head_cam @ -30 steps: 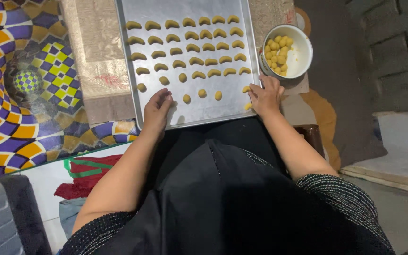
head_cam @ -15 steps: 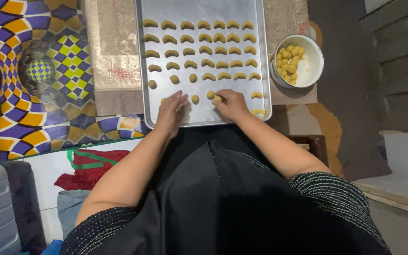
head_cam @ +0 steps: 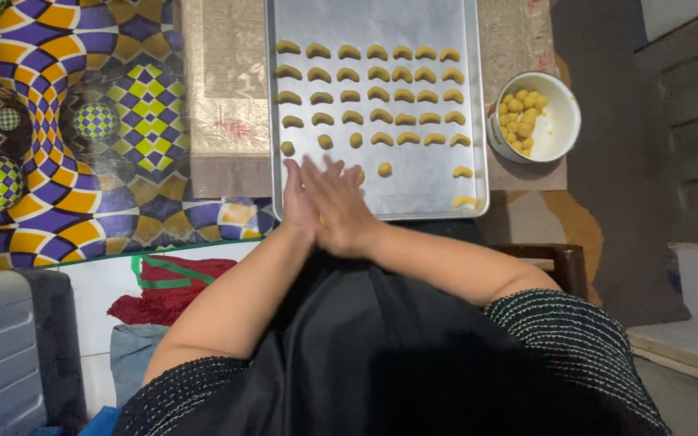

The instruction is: Shape dough balls into crescents and arrange them on a baking tray

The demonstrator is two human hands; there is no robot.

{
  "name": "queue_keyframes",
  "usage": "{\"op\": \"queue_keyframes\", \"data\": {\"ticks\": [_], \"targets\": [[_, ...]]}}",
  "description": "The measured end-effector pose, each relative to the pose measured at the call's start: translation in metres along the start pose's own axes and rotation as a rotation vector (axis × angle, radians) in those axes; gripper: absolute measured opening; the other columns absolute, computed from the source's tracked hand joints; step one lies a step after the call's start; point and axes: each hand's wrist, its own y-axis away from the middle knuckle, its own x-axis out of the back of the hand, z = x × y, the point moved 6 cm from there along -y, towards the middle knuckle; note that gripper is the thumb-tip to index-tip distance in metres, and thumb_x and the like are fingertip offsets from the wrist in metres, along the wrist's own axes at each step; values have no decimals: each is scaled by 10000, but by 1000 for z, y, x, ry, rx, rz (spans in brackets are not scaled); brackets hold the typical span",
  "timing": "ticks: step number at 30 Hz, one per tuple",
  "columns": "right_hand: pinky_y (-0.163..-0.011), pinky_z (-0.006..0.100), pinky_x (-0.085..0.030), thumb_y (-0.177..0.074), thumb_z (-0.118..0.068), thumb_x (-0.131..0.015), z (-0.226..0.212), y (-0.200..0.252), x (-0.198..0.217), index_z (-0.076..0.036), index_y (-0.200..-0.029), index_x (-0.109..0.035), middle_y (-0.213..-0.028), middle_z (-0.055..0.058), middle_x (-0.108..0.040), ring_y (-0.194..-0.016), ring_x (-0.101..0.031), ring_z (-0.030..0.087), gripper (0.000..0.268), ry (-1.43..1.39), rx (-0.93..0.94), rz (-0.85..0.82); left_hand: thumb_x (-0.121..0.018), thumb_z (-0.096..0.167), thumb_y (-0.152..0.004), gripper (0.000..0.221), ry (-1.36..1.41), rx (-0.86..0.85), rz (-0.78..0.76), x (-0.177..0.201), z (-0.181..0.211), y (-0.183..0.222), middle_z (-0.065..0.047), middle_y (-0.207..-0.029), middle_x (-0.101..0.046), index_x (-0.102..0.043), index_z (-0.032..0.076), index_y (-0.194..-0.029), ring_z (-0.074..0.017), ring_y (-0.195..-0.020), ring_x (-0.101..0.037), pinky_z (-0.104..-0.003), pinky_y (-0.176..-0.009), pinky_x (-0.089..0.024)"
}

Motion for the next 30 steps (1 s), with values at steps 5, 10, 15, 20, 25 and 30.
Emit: {"op": "queue_keyframes", "data": {"ticks": [5,10,15,20,25,30], "targets": [[-1040,888,-134,-972,-805,-143,39,-9,4,-17,-1650,-55,-1667,353,-55,-1447,16,701,1043,-123,-426,-204,-485,821,-821,681,-66,-72,98,-33,-8,28,-77,-1080,-720,-614,166,-955,-306,-1131,-680,-502,-1054,-513],[-962,906,-169,-783,-918,-352,-10,7,-2,75,-1606,-82,-1499,399,-345,-1330,-197,764,1317,-48,-101,-268,-570,719,-706,949,159,-493,-290,16,-18,-28,-137,-1445,-392,-330,90,-1375,-374,-1359,-396,-513,-1134,-417],[-1064,869,-153,-783,-151,-811,29,-6,4,99,-1592,54,-1638,385,-106,-1446,32,691,1210,22,-544,-332,-282,998,-671,1137,-123,81,15,9,-27,-3,-128,-1416,-605,-588,199,-1420,-389,-1347,-531,-544,-1181,-370],[-1118,776,63,-733,-1007,-312,-15,37,-22,31,-1615,143,-1694,300,103,-1501,127,616,1435,-126,32,-230,-321,875,-867,873,-5,-6,-133,22,-31,-9,-1,-1392,-580,-505,240,-1437,-269,-1285,-584,-465,-1136,-435],[-1008,895,-130,-694,-180,-734,28,-1,-5,159,-1559,89,-1639,405,-20,-1425,2,723,1241,-10,-382,-198,-286,1011,-639,1160,-72,175,-33,7,-34,-3,-108,-1458,-570,-522,236,-1469,-396,-1300,-568,-534,-1072,-480],[-1046,854,-135,-701,-388,-737,16,6,-12,150,-1561,53,-1595,438,-88,-1421,-57,720,1285,11,-312,-192,-778,694,-682,1182,-164,-749,-846,-21,-12,21,96,-1664,-372,-190,366,-1653,-163,-1462,-440,-406,-1222,-409]]}}
